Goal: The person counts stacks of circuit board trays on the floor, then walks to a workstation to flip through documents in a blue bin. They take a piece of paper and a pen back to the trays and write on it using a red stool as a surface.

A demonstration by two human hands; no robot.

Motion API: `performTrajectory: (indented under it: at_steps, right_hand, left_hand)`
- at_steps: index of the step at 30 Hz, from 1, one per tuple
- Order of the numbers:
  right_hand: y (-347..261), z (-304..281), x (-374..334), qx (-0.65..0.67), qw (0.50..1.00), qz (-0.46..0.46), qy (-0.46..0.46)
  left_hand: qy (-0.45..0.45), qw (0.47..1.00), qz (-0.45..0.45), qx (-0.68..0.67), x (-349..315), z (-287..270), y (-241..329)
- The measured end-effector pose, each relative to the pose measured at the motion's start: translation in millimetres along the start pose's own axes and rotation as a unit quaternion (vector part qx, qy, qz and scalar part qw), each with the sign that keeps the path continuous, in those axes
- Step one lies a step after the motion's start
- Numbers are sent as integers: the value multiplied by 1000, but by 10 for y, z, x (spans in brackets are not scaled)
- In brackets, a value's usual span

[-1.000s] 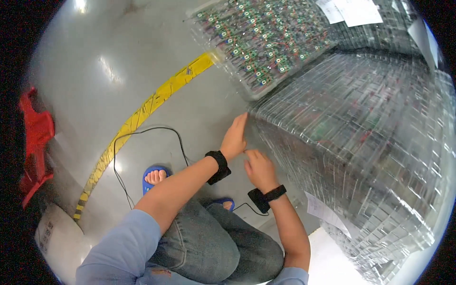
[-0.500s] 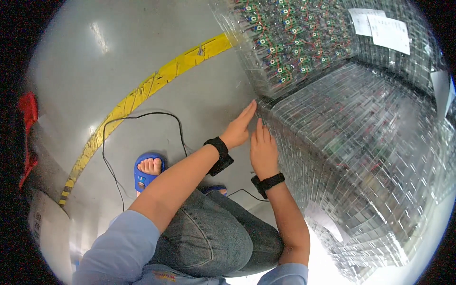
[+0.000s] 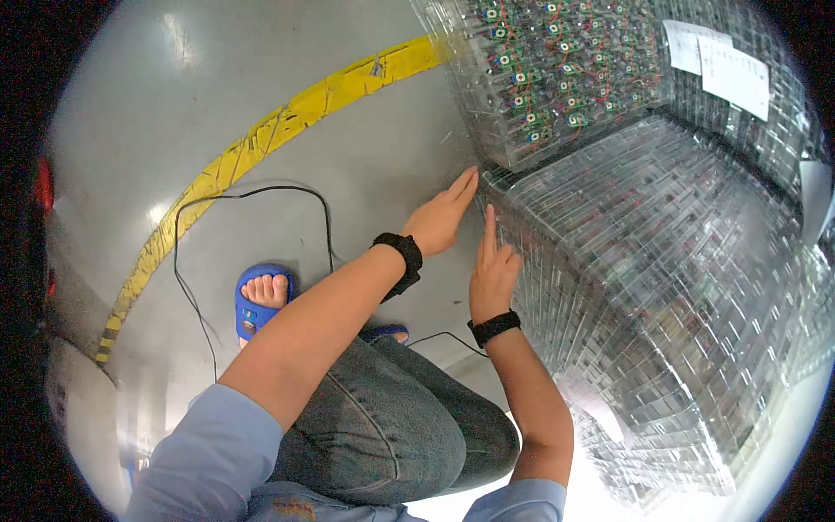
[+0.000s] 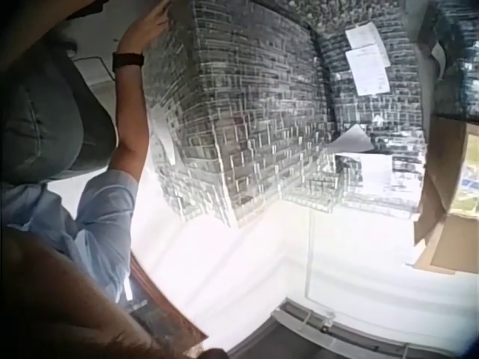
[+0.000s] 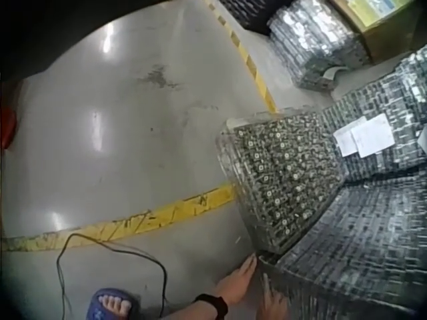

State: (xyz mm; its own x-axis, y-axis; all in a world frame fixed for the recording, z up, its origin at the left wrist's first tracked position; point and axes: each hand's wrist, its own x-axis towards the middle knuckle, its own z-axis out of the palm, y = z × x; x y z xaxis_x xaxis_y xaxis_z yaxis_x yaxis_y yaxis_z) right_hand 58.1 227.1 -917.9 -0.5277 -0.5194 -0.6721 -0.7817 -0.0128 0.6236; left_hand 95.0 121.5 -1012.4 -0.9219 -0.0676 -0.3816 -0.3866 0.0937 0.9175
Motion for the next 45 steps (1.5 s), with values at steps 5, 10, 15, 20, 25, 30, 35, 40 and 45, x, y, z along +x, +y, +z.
performTrajectory:
  at_steps: [5, 10, 15, 20, 25, 30, 35, 40, 45]
  right_hand:
    - [5, -3, -33, -1, 1000, -4, -10]
    - [31, -21, -9, 19, 1000, 2, -4]
    - [15, 49, -54, 65, 998, 4, 12]
    - [-34, 57, -39, 144, 988, 14, 53]
    - [-12, 112, 9, 185, 977, 35, 97]
    - [-49, 118, 32, 118, 988, 41, 89]
    - [-132, 164, 47, 111, 991, 60, 49]
    - [-210, 325, 45, 154, 983, 67, 75]
    - [-233, 295, 52, 191, 973, 89, 91]
  left_hand:
    - [-1, 999, 17, 28, -45, -32, 17]
    - [12, 995, 18, 93, -20, -12, 48]
    - [-36, 992, 26, 117, -101, -55, 136]
    - [-26, 988, 22, 152, -85, -53, 134]
    - [-29, 987, 22, 155, -98, -96, 180]
    - [-19, 988, 21, 153, -106, -97, 178]
    - [77, 991, 49, 101, -71, -141, 240]
    - [88, 991, 96, 28, 20, -163, 289]
    - [76, 991, 60, -93, 40, -143, 338]
